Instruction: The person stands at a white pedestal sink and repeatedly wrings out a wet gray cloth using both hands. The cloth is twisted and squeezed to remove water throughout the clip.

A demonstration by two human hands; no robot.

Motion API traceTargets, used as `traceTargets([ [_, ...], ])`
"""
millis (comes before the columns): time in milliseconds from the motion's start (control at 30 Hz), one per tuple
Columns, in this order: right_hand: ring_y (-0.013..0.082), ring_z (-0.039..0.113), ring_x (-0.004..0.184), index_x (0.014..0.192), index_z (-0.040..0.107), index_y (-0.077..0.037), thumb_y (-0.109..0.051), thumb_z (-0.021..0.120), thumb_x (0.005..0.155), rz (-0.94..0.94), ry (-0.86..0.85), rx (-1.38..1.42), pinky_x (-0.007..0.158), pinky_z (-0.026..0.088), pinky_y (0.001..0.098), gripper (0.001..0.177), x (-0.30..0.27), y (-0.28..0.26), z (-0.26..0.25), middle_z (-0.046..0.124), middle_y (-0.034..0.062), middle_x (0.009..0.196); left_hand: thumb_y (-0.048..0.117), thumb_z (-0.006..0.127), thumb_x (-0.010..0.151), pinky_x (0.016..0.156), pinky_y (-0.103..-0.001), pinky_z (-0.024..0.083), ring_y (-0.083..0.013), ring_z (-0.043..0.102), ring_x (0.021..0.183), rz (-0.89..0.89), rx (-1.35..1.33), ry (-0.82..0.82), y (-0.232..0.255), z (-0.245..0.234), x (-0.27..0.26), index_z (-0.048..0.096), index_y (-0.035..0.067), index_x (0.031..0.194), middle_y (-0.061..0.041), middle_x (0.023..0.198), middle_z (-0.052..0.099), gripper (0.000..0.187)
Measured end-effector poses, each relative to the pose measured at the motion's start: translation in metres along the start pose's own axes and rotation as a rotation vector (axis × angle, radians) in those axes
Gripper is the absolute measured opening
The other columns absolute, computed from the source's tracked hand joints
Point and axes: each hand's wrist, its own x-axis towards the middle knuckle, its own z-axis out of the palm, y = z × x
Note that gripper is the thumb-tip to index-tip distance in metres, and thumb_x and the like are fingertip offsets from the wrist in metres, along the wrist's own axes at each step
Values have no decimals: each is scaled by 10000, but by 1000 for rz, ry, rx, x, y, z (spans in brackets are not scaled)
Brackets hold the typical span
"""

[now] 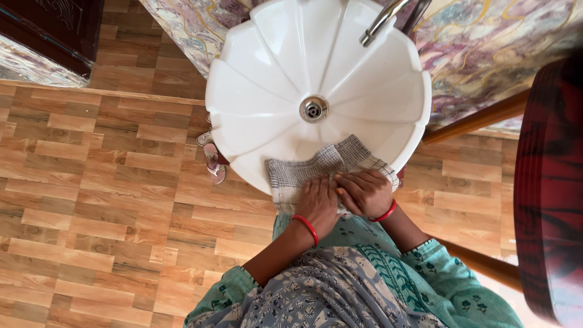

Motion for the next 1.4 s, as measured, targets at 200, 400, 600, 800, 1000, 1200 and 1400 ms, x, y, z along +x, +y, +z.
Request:
traceTargets([
  [200, 247, 752, 869, 950, 761, -38, -222, 675, 882, -74, 47, 59, 798, 564, 364, 214, -12, 46, -12, 775, 114, 947, 112, 578, 869, 1146, -506, 355, -441, 486, 1353, 60, 11, 115, 19, 26, 29, 486, -133, 1385, -323, 1469, 475, 578],
  [400, 289, 746, 886, 895, 748, -51, -364, 638, 857, -67, 23, 125, 859, 543, 416, 334, -18, 113, -21, 766, 111, 889, 160, 533, 935, 1094, -545, 385, -458, 464, 1338, 18, 93, 65, 52, 31, 77, 446, -155, 1430, -348, 1503, 430, 592],
  [600, 293, 738, 882, 864, 741, -58, -395, 565, 861, -129, 57, 114, 1115, 414, 578, 380, -8, 156, -31, 740, 100, 819, 193, 598, 901, 1110, -571, 351, -477, 387, 1394, -74, 54, -157, 79, 15, 122, 327, -170, 1480, -358, 1557, 289, 735],
  [800, 297, 734, 945, 913, 744, -37, -270, 526, 852, -194, 75, 103, 1188, 346, 589, 324, -7, 176, -30, 741, 114, 874, 302, 656, 953, 1102, -592, 358, -515, 343, 1413, -214, 24, -206, 97, 13, 155, 220, -190, 1498, -392, 1583, 202, 854],
  [1000, 285, 709, 1014, 979, 743, -47, -229, 533, 854, -141, 44, 82, 1222, 254, 606, 305, -17, 180, -25, 742, 109, 929, 388, 702, 923, 1117, -594, 359, -474, 322, 1439, -287, -73, -250, 100, -2, 161, 187, -166, 1532, -341, 1593, 213, 971],
  [1200, 270, 687, 1032, 985, 737, -89, -254, 545, 898, -12, 59, 46, 1222, 172, 597, 268, -19, 162, -26, 719, 95, 941, 349, 709, 909, 1083, -678, 357, -484, 337, 1430, -316, -75, -220, 102, -7, 151, 232, -51, 1563, -285, 1627, 201, 903],
  [1400, 293, 644, 1061, 932, 713, -91, -276, 552, 910, 119, 32, 33, 1223, 201, 593, 246, -26, 131, -25, 709, 89, 962, 322, 696, 908, 1059, -662, 386, -488, 396, 1397, -266, -17, -146, 96, -1, 127, 293, -71, 1526, -294, 1597, 270, 835],
])
